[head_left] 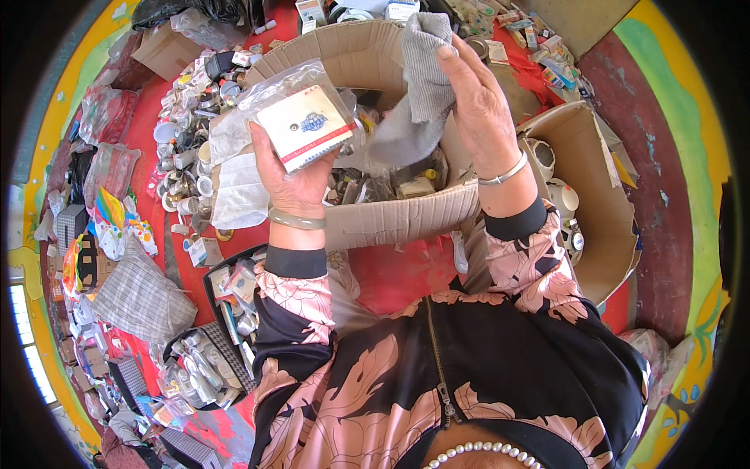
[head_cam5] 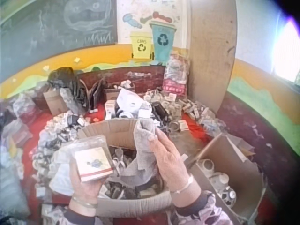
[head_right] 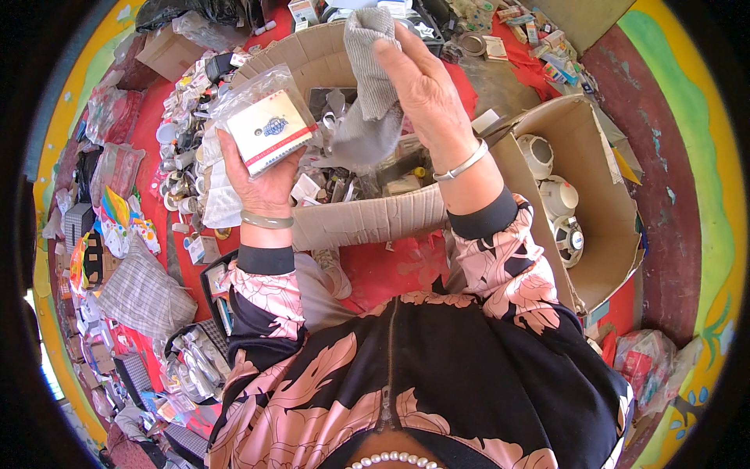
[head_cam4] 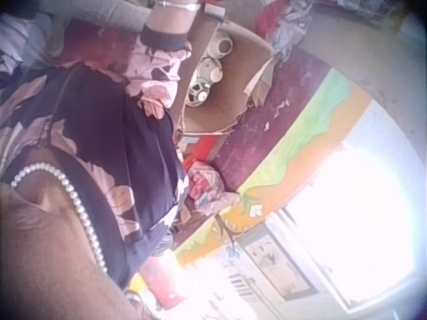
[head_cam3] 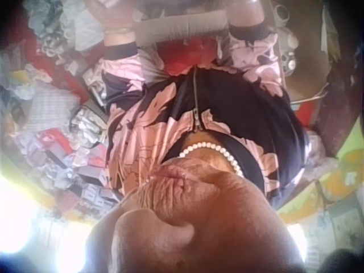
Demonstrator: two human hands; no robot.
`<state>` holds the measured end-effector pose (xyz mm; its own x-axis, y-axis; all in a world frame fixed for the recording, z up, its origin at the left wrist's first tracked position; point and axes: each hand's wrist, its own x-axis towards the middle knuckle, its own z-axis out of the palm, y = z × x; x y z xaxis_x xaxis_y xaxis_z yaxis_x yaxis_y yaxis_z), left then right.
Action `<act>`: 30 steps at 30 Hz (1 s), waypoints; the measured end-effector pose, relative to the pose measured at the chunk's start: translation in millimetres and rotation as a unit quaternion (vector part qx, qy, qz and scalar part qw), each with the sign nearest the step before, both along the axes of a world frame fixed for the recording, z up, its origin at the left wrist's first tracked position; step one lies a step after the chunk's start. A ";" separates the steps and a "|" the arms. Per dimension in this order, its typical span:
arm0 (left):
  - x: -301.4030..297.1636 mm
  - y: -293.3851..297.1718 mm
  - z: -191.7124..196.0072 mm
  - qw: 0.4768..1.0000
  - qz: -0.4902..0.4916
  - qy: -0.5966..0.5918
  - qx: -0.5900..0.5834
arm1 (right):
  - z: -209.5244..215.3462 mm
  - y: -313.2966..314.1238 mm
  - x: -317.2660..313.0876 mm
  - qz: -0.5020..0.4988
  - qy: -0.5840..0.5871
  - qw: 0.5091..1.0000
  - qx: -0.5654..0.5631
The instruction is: The person sorts various objects from cardboard boxes by hand, including small white bowls, a ping-pong paddle, and small packaged items, moving them into different boxes and crates while sitting on the floor.
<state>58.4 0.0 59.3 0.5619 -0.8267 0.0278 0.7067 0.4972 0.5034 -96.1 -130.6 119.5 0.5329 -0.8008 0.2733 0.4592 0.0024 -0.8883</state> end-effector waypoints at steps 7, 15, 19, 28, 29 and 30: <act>-5.1 -10.2 -20.6 0.944 -0.218 0.181 -0.168 | -40.0 47.6 35.9 -0.043 0.085 0.814 -0.573; -32.4 -8.4 -23.6 0.987 -0.148 0.057 0.028 | -44.3 27.3 35.2 -0.150 0.092 0.809 -0.561; -40.4 -3.1 -16.1 0.990 -0.138 -0.002 0.037 | -48.3 12.3 42.2 -0.222 0.122 0.812 -0.525; -23.7 -2.3 -13.5 0.989 -0.118 0.085 -0.016 | -31.2 -34.0 10.0 -0.266 0.208 0.835 -0.434; -24.6 0.1 -11.2 0.990 -0.107 0.086 -0.017 | -23.7 -23.6 11.8 -0.253 0.174 0.833 -0.461; -27.3 -4.5 -13.8 0.990 -0.097 0.099 0.002 | -23.1 -17.3 13.8 -0.233 0.137 0.808 -0.524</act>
<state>31.1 -4.5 45.5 0.3860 -0.9198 -0.0699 0.8741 0.3405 0.3464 -82.3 -147.9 96.5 0.3964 -0.3371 0.8539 -0.0204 -0.9332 -0.3589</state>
